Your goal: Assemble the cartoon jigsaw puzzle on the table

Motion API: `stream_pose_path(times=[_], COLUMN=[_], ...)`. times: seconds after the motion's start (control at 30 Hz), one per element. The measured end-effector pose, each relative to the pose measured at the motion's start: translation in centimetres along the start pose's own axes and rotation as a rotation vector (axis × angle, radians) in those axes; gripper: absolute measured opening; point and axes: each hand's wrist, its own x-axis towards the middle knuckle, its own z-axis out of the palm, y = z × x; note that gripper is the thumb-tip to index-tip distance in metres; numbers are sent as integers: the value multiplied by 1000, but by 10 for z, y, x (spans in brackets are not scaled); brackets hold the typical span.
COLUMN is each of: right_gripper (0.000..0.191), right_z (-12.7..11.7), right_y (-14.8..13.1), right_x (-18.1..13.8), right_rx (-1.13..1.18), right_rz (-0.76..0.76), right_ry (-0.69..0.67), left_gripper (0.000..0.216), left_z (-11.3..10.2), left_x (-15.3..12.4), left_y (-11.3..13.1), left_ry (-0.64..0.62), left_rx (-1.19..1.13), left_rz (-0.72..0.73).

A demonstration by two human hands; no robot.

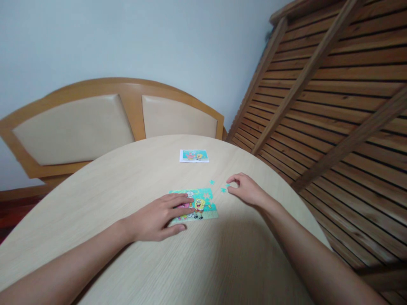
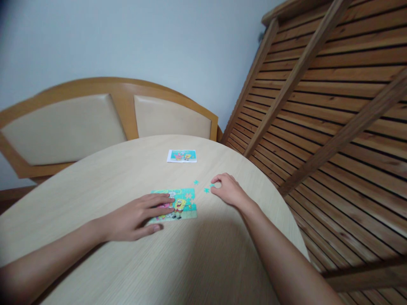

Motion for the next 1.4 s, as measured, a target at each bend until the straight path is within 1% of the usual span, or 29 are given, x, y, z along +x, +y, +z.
stream_pose_path(times=[0.27, 0.37, 0.47, 0.57, 0.6, 0.7, 0.8, 0.93, 1.17, 1.4], right_gripper=[19, 16, 19, 26, 23, 21, 18, 17, 14, 11], right_z=[-3, -6, -7, -4, -1, 10, 20, 27, 30, 28], right_y=[-7, -10, -17, -32, -38, -57, -69, -70, -70, -66], right_x=[-2, -3, -5, -7, -8, -13, -16, -16, -14, -12], right_rx=[18, 144, 324, 443, 465, 530, 536, 547, 529, 403], right_rz=[37, 43, -14, -89, -94, -66, -50, -59, -108, -154], right_ry=[8, -32, -35, -15, -21, -44, -52, -43, -79, -28], left_gripper=[53, 52, 53, 54, 54, 53, 51, 51, 51, 51], left_z=[1, 1, 1, 1, 1, 2, 2, 2, 1, 2], left_x=[-1, -2, -1, -1, -1, -1, -1, -1, 0, -1], left_y=[-1, -2, -2, -2, -2, -1, -1, -1, -1, -2], left_ry=[-8, -15, -36, -44, -42, -33, -30, -30, -16, -6], left_rx=[3, 6, 26, 42, 42, 39, 43, 45, 44, 29], left_rz=[-1, -8, -13, -4, 0, 2, -2, 0, 4, 9])
